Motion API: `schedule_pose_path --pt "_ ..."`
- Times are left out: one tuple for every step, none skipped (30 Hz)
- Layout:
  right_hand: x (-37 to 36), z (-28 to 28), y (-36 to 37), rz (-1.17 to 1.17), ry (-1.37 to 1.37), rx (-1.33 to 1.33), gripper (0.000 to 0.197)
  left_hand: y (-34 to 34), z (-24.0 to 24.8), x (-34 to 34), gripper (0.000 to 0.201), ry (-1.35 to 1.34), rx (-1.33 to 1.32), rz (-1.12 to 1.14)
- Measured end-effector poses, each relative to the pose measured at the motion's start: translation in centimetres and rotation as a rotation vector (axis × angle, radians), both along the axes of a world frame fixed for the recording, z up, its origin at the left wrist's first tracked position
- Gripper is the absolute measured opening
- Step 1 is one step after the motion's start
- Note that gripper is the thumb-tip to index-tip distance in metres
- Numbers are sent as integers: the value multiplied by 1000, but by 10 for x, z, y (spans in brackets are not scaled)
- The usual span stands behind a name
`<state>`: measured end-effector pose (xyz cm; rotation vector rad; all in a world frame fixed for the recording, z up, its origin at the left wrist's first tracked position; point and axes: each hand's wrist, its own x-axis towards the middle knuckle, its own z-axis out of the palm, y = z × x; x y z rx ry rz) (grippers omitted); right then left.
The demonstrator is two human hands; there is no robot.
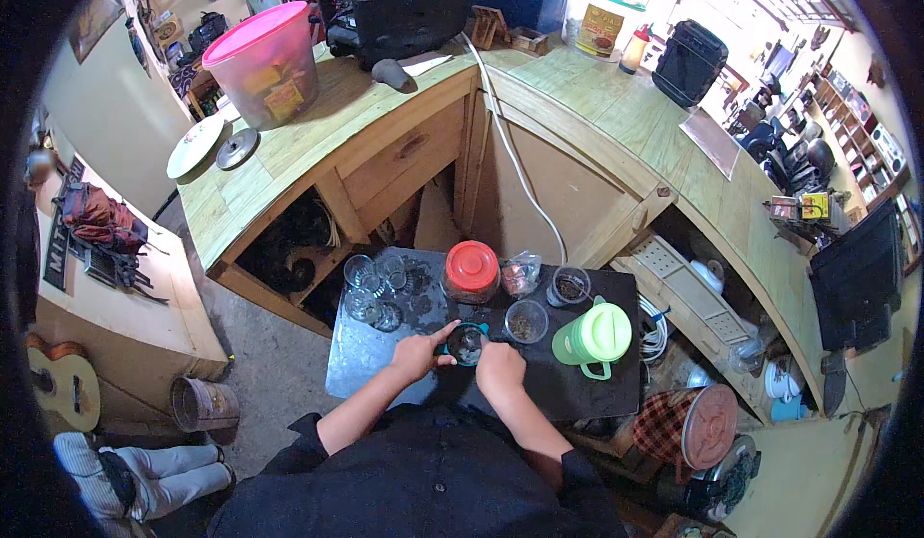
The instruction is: Preparing a drink by mixing ingredients in a small glass using a spoon.
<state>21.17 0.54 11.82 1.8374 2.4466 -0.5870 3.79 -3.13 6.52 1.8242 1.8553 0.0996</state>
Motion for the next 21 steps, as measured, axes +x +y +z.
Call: schedule_pose_path --pt "-2 -7 0 35 -88 -63 23 0 1 1 82 7 -6 -2" --pt "-3 -13 -2 69 -177 -126 22 1 2 2 82 13 -12 -4" --pt "-8 -11 -2 83 -211 -169 21 1 1 1 82 14 -12 0" --pt "-9 -9 -1 87 -211 -168 21 0 0 1 82 11 -9 0" --pt "-10 -8 1 110 -218 -197 21 0 -1 0 82 9 -6 1" --pt "-11 -5 3 132 -225 -226 21 -1 -1 0 82 9 -5 4" --pt "-11 -1 7 135 -226 -224 21 -2 -2 -1 82 -4 12 4" --pt "-12 4 10 133 -199 -237 22 -3 -2 -2 81 -18 29 5" --pt "-11 7 12 128 -173 -251 23 -3 -1 -1 81 -19 30 5" --pt "-12 3 12 128 -174 -251 23 -2 -1 -1 81 -16 26 5" --pt "-13 -4 12 129 -165 -275 23 -2 -1 0 81 -13 21 6" --pt "-15 -8 13 130 -156 -299 24 -2 -1 0 81 -13 21 6" --pt "-14 -11 14 131 -156 -300 24 -2 0 -1 81 -15 10 8" --pt "-12 -12 16 147 -178 -331 24 -2 0 -1 81 -17 -1 9" --pt "-11 -11 19 162 -201 -361 25 -2 0 0 81 -17 0 10" --pt "-7 -14 24 162 -202 -360 25 -1 1 1 81 -9 -1 9" --pt "-1 -20 32 234 -199 -408 25 -2 2 1 82 0 -3 8" --pt "0 -20 37 306 -195 -456 25 -1 2 0 82 0 -2 8" --pt "0 -17 36 235 -160 -433 25 -1 2 0 82 -6 2 6" --pt "-2 -20 34 235 -159 -432 25 -1 2 -1 82 -12 7 5" --pt "-4 -19 28 199 -163 -419 25 -1 1 0 82 -12 6 5"
